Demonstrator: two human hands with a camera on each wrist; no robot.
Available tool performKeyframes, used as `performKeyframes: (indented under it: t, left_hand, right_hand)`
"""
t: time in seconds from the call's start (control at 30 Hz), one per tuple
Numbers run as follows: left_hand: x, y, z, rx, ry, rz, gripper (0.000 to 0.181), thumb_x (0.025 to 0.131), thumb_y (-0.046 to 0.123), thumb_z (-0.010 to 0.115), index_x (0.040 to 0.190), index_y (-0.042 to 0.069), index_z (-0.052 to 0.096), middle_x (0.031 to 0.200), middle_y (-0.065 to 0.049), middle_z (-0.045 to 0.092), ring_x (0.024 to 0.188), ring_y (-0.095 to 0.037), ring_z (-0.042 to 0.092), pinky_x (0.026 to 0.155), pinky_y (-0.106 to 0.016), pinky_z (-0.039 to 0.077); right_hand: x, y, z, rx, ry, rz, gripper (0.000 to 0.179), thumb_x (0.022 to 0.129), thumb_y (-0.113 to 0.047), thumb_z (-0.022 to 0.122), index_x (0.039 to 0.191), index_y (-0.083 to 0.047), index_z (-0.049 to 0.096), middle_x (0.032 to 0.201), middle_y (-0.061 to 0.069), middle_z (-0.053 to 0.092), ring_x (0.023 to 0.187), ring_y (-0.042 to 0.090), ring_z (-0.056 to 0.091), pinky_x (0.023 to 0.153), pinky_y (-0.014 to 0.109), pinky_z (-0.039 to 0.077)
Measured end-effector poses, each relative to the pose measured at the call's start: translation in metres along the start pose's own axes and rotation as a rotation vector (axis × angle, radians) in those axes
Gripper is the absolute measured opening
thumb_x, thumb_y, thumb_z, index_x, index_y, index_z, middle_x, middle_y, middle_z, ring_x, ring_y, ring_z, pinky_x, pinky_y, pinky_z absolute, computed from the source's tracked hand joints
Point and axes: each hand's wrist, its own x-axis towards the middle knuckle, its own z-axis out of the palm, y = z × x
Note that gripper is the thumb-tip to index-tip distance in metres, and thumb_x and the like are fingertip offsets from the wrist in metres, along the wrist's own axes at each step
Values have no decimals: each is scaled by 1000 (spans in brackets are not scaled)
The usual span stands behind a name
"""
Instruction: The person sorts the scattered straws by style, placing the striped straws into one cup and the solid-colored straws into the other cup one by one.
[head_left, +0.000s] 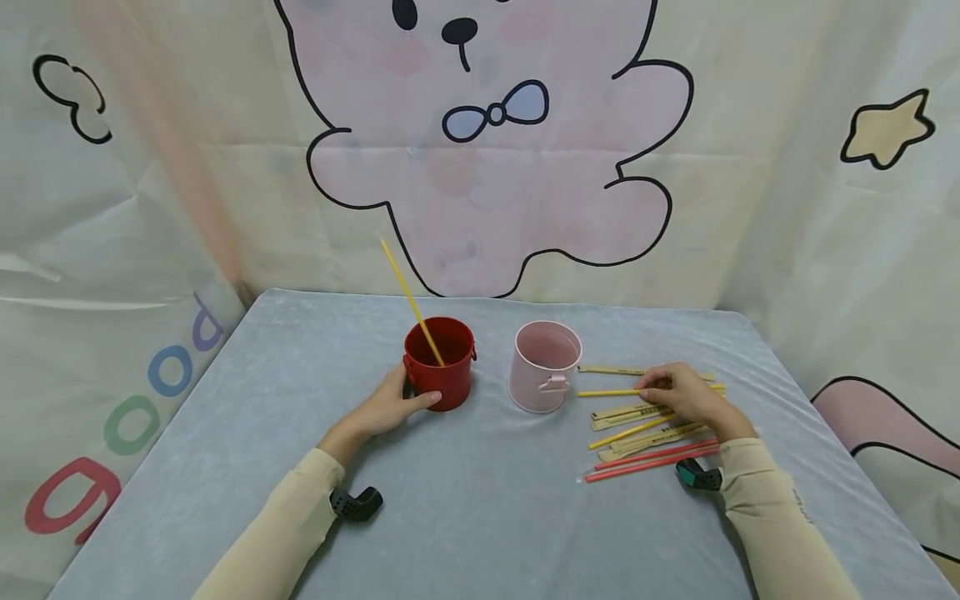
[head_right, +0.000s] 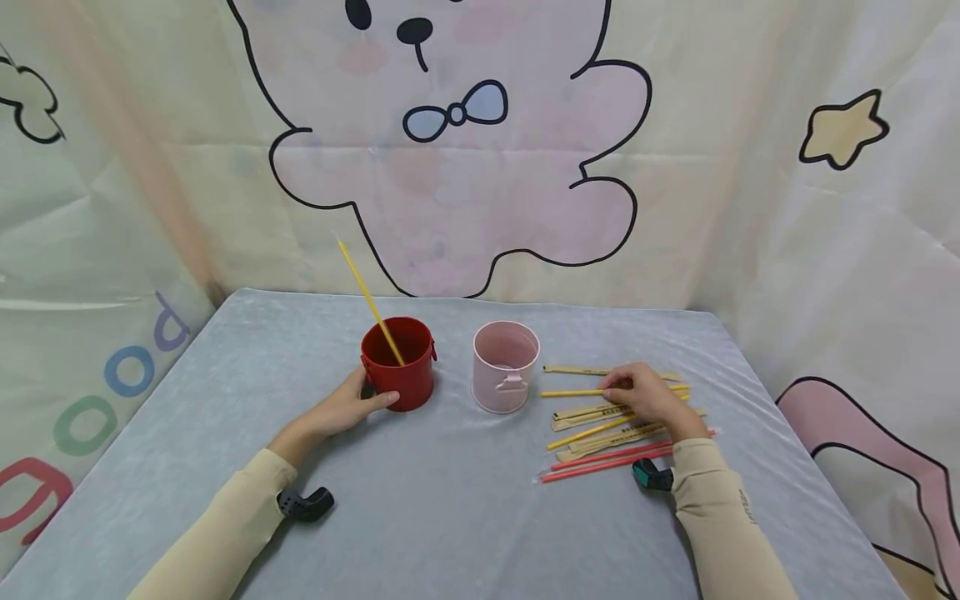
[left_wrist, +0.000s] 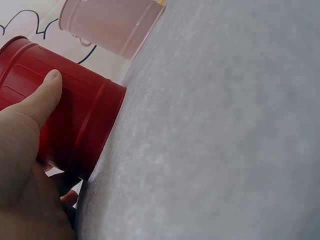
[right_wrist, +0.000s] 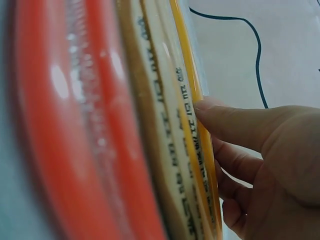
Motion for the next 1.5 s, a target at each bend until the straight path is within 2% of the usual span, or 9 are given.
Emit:
performKeyframes:
  t: [0.2,0.4,0.57,0.83,0.97,1.07,1.17,1.43,1.5]
  left_hand:
    - [-1,-1,0,3,-6,-6,71,94,24,72,154,14,33,156,-7,45,147,-29,36,124,-59,24]
    - [-1,0,-1,0,-10,-5,70,95,24,71,154,15,34,156,-6,46,147,-28,37,123,-58,25]
    - [-1,-1,-1,2,-15,-15,72,95,25,71,154,15,33,157,-6,44,148,-28,35,124,-58,24]
    - [-1,1,-1,-1,-13,-6,71,95,24,71,154,15,33,156,-6,45,147,-29,37,123,-59,26]
    - [-1,1,-1,-2,-12,-4,71,95,24,71,154,14,33,157,-7,44,148,-29,35,124,-59,24]
    - [0,0,-1,0,-10,-4,71,94,24,71,154,14,33,157,-7,44,148,-30,34,124,-60,24]
    - [0,0,-1,1,-8,-6,71,94,23,71,154,13,33,157,-7,44,148,-30,34,124,-60,24]
    - [0,2,-1,4,-13,-19,73,94,24,71,155,15,31,158,-6,42,150,-29,33,125,-59,23]
    - [-1,1,-2,5,-10,-18,73,94,24,71,155,14,32,158,-6,42,150,-29,32,125,-59,22]
  right_hand:
    - [0,-1,-1,-34,57,13,12,98,-6,64,102,2,72,93,17,71,71,9,57,57,26,48]
    - [1,-10,-3,-132,131,-6,10,97,-5,65,100,0,74,102,18,72,87,11,60,66,24,48]
    - [1,-16,-6,-148,148,2,12,97,-6,65,103,1,73,105,20,71,91,19,62,68,23,49]
    - [-4,-27,-12,-149,251,-9,15,100,-9,62,106,2,71,98,20,71,80,20,60,59,24,45]
    - [-4,-33,-14,-162,329,-38,16,100,-10,62,106,2,70,95,18,71,77,13,60,63,21,47]
    - [-5,-39,-16,-175,399,-81,14,99,-10,64,106,1,71,95,18,71,78,-5,55,67,16,46]
    - [-6,-46,-18,-167,464,-128,12,98,-7,65,105,1,71,95,18,71,80,-13,51,70,12,43]
    - [-7,-60,-22,-90,579,-241,10,92,3,69,101,3,73,88,-11,67,82,-15,53,73,7,43]
    - [-8,-65,-22,-72,594,-268,10,92,2,70,101,3,73,88,-11,68,83,-15,54,74,6,43]
